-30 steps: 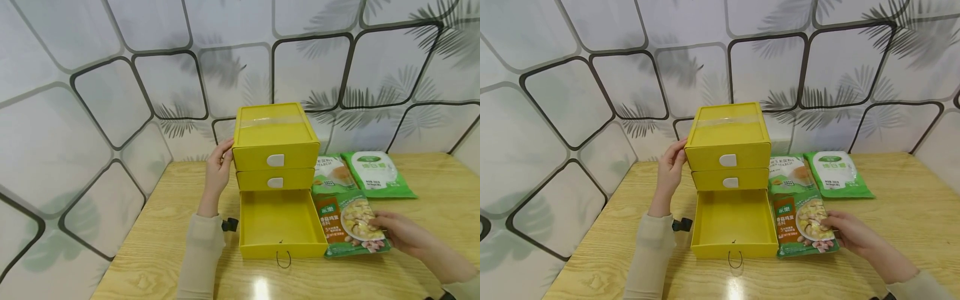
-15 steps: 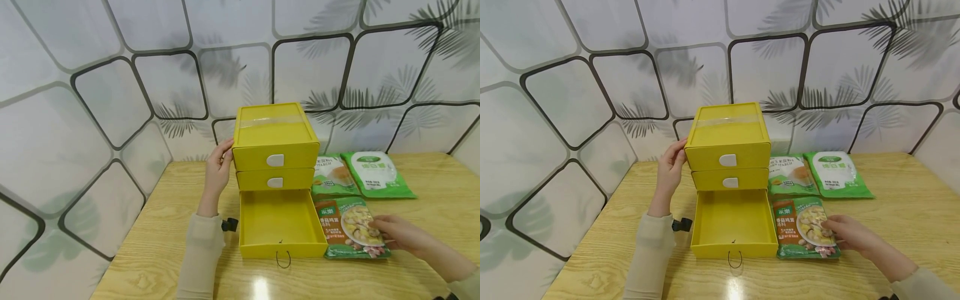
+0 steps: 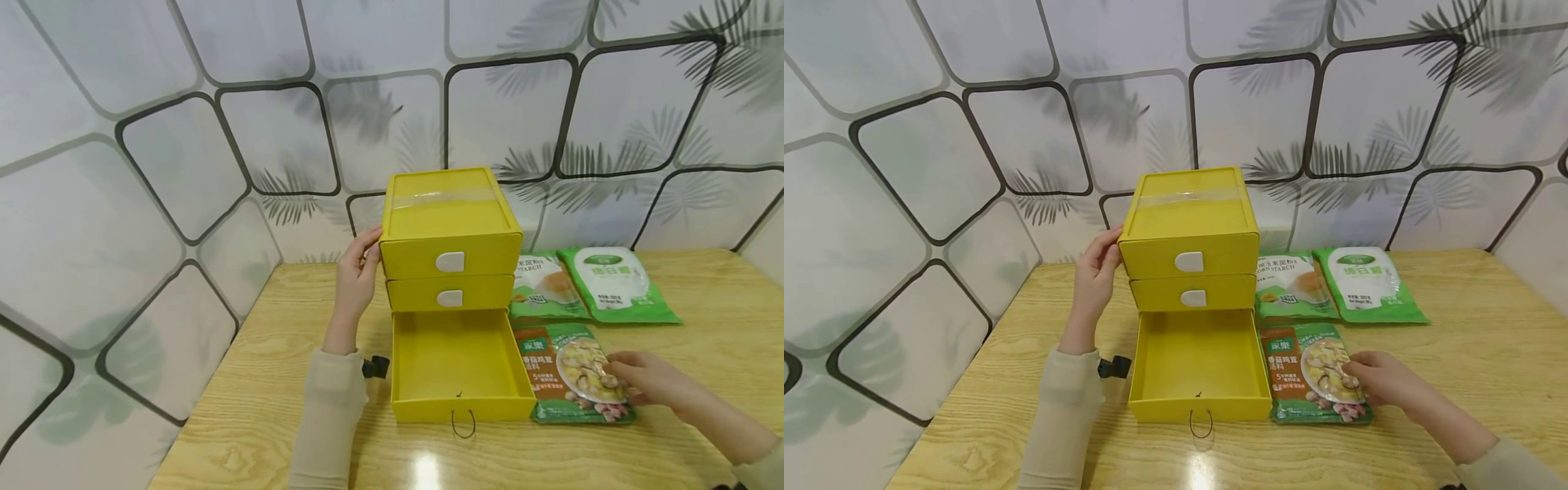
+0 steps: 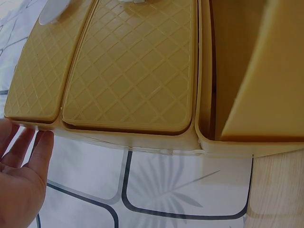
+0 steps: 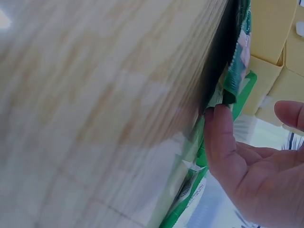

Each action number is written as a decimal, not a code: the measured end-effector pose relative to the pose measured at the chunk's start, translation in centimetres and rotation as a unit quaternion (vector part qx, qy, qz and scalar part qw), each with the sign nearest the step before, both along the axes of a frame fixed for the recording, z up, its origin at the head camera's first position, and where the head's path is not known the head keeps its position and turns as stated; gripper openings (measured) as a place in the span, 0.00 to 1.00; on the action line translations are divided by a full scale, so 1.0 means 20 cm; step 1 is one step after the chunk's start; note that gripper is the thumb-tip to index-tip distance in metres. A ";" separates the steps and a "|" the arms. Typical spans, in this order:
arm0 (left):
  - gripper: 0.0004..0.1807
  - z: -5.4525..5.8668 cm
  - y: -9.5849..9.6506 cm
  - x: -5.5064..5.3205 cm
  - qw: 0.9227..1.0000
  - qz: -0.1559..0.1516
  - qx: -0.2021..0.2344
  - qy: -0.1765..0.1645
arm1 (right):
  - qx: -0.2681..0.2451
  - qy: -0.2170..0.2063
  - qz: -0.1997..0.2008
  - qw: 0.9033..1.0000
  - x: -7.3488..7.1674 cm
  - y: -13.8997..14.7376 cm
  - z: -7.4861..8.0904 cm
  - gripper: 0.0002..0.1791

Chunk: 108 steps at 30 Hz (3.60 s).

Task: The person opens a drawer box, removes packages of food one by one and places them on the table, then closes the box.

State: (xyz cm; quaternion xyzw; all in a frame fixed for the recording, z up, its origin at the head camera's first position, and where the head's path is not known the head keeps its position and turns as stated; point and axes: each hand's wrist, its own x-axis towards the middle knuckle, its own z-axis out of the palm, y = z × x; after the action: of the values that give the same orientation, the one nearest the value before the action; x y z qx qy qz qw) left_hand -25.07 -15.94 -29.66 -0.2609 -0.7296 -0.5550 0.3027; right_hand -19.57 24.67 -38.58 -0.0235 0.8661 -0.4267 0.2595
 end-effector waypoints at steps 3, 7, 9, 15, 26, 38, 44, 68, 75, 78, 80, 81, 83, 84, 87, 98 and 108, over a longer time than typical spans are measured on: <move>0.15 0.00 0.00 0.00 1.000 0.001 0.001 -0.003 | 0.008 0.018 0.004 1.000 0.00 0.00 0.00 0.34; 0.15 0.00 0.00 0.01 1.000 0.004 0.001 -0.003 | 0.021 0.036 0.018 0.999 0.01 0.00 0.01 0.35; 0.15 0.00 0.00 0.01 1.000 0.003 0.001 -0.003 | 0.028 0.042 0.023 0.998 0.02 0.00 0.01 0.35; 0.15 0.00 0.00 0.01 1.000 0.003 0.001 -0.007 | 0.058 0.089 0.032 0.994 0.03 -0.02 0.03 0.35; 0.15 0.00 0.00 0.01 1.000 0.006 -0.003 -0.008 | 0.104 0.261 0.049 0.958 0.06 -0.14 0.11 0.31; 0.15 -0.01 0.00 0.00 1.000 0.004 -0.003 -0.003 | 0.035 0.341 0.053 0.938 0.05 -0.35 0.29 0.26; 0.15 -0.01 0.00 0.00 1.000 0.006 0.000 -0.007 | -0.011 0.359 0.051 0.932 0.06 -0.45 0.35 0.22; 0.15 -0.02 0.01 0.00 1.000 0.015 0.008 0.006 | -0.067 0.393 0.234 0.887 0.21 -0.72 0.36 0.12; 0.15 -0.02 0.01 0.00 1.000 0.017 0.010 -0.004 | -0.034 0.345 0.278 0.896 0.22 -0.76 0.32 0.15; 0.15 -0.02 0.01 0.00 1.000 0.014 0.010 -0.005 | -0.019 0.330 0.300 0.895 0.23 -0.77 0.31 0.15; 0.15 -0.02 0.01 0.00 1.000 0.010 0.012 -0.004 | -0.009 0.320 0.315 0.893 0.23 -0.78 0.30 0.16; 0.15 -0.02 0.00 0.00 1.000 0.009 0.012 -0.004 | -0.005 0.314 0.323 0.893 0.23 -0.78 0.30 0.17; 0.15 -0.02 0.00 0.00 1.000 0.007 0.013 -0.002 | 0.001 0.301 0.338 0.892 0.23 -0.79 0.29 0.18; 0.15 -0.02 0.00 0.00 1.000 0.007 0.012 -0.001 | 0.002 0.295 0.347 0.890 0.23 -0.80 0.28 0.18; 0.15 -0.02 0.01 0.00 1.000 0.007 0.010 0.002 | 0.006 0.279 0.371 0.886 0.23 -0.81 0.26 0.18; 0.14 -0.01 0.01 -0.01 1.000 0.014 0.009 0.015 | 0.030 0.246 0.418 0.874 0.26 -0.85 0.20 0.15; 0.14 -0.01 0.01 0.00 1.000 0.014 0.006 0.011 | 0.048 0.249 0.441 0.861 0.26 -0.88 0.15 0.06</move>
State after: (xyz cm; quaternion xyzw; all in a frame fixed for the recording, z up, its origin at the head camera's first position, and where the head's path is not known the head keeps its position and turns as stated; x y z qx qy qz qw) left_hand -25.10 -15.72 -29.87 -0.2546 -0.7269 -0.5519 0.3197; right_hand -14.40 7.11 -35.64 -0.4966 0.8200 -0.2056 0.1969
